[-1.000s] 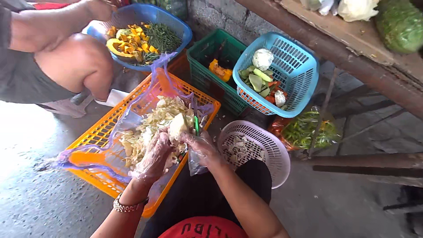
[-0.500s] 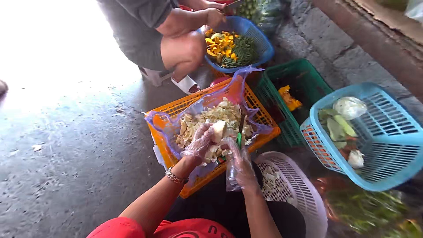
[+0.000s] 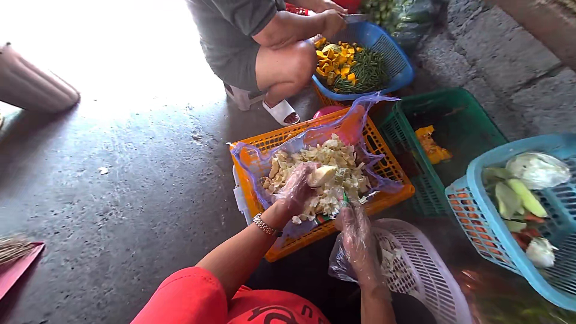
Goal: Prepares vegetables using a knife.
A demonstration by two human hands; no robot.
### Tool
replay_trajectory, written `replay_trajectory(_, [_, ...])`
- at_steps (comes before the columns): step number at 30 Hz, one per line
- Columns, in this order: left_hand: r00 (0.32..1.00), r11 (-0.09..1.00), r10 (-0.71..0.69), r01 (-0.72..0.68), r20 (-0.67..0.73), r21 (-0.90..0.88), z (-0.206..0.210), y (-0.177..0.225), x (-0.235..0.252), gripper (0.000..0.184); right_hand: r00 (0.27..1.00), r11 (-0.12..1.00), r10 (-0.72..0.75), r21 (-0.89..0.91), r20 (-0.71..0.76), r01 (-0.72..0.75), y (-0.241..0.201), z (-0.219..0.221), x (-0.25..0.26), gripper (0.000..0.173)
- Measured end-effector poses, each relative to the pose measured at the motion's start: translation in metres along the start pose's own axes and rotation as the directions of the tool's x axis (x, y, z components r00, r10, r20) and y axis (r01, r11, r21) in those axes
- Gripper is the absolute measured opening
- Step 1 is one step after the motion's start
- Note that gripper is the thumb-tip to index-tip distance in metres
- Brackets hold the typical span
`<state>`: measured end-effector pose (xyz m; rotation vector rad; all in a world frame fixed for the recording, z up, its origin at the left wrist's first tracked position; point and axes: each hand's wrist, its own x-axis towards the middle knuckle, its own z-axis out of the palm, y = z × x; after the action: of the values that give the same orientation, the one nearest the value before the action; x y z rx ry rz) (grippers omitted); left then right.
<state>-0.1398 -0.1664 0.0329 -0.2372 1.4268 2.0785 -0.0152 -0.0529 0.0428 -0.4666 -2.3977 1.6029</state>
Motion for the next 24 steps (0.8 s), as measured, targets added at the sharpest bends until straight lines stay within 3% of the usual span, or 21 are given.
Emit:
replay_trajectory(3, [0.995,0.999,0.002,-0.006,-0.101,-0.039,0.006,0.000,0.002,0.028,0.997,0.982,-0.070,-0.181,-0.042,0.062,-0.001,0.011,-0.004,0.045])
replay_trajectory(9, [0.986,0.993,0.052,-0.067,-0.158,-0.095,0.010,-0.003,0.005,0.025,0.979,0.882,-0.192,-0.448,-0.063,0.145,0.000,0.023,-0.004,0.043])
replay_trajectory(19, [0.969,0.995,0.075,-0.088,-0.235,-0.043,0.009,0.013,-0.002,0.021,0.975,0.859,-0.218,-0.482,-0.038,0.173,-0.005,0.034,0.005,0.044])
replay_trajectory(24, [0.964,0.982,0.100,-0.057,-0.245,0.178,0.010,0.019,-0.011,0.041,0.991,0.874,-0.118,-0.468,0.058,0.132,-0.016,0.033,0.000,0.041])
